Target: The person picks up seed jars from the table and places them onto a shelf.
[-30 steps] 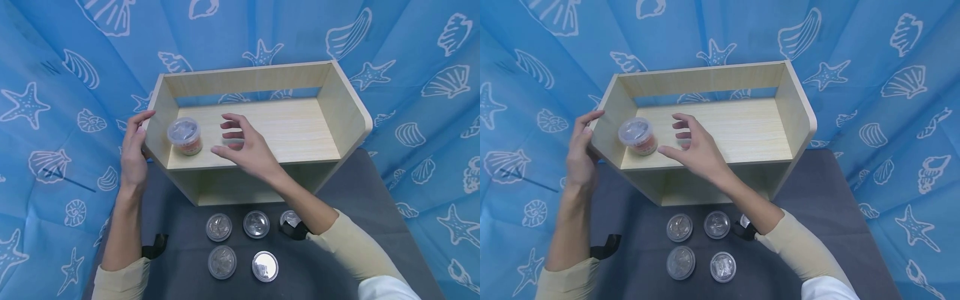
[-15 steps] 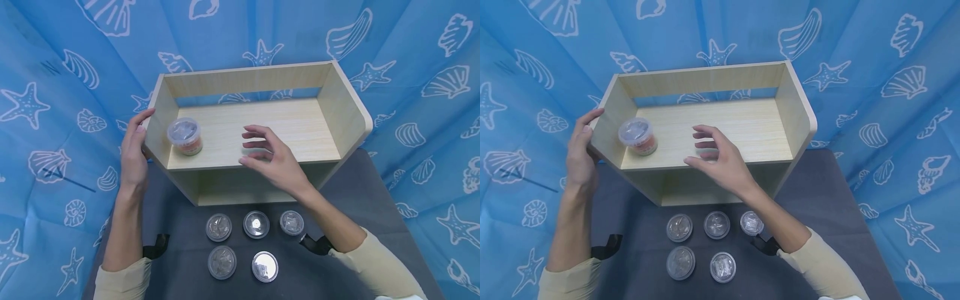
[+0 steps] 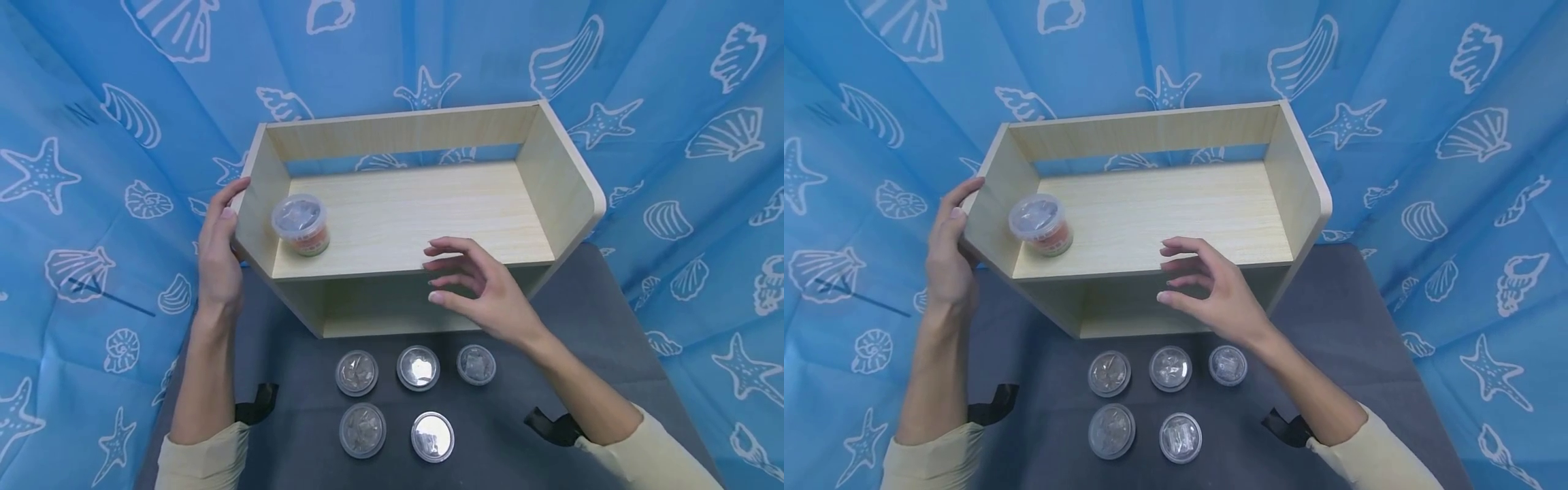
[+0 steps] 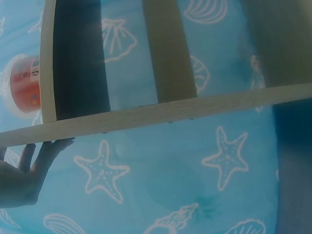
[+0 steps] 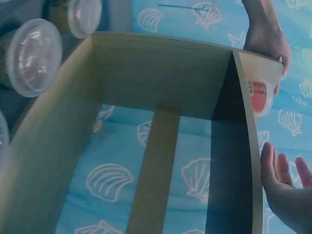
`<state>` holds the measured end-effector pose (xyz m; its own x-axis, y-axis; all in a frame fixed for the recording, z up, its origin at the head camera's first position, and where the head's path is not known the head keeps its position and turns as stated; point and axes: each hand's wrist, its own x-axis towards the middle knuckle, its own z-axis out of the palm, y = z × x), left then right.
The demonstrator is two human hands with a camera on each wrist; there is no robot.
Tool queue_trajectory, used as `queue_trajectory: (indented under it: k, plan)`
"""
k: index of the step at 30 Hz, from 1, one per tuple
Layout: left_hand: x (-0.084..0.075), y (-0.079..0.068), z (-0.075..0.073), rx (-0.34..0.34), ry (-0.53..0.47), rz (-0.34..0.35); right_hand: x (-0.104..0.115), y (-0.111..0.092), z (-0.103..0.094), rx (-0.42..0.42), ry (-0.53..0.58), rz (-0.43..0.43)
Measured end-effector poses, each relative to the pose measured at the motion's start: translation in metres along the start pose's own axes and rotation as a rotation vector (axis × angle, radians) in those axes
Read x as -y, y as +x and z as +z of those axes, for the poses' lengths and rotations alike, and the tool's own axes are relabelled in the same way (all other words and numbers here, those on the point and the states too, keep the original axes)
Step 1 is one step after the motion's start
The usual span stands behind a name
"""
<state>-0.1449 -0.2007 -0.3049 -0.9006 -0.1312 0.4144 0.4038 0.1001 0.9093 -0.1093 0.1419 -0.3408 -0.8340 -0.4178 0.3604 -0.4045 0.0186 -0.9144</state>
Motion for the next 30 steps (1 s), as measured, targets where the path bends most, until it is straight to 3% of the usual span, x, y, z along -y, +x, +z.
queue_trajectory:
  k: [10, 30]
  plan:
    - [0.002, -0.001, 0.001, 0.006, -0.027, 0.022, -0.014, -0.025, -0.009, 0.044, -0.035, -0.019]
    - [0.003, -0.002, 0.002, 0.006, -0.037, 0.047, -0.073, -0.076, -0.021, -0.006, -0.056, 0.054]
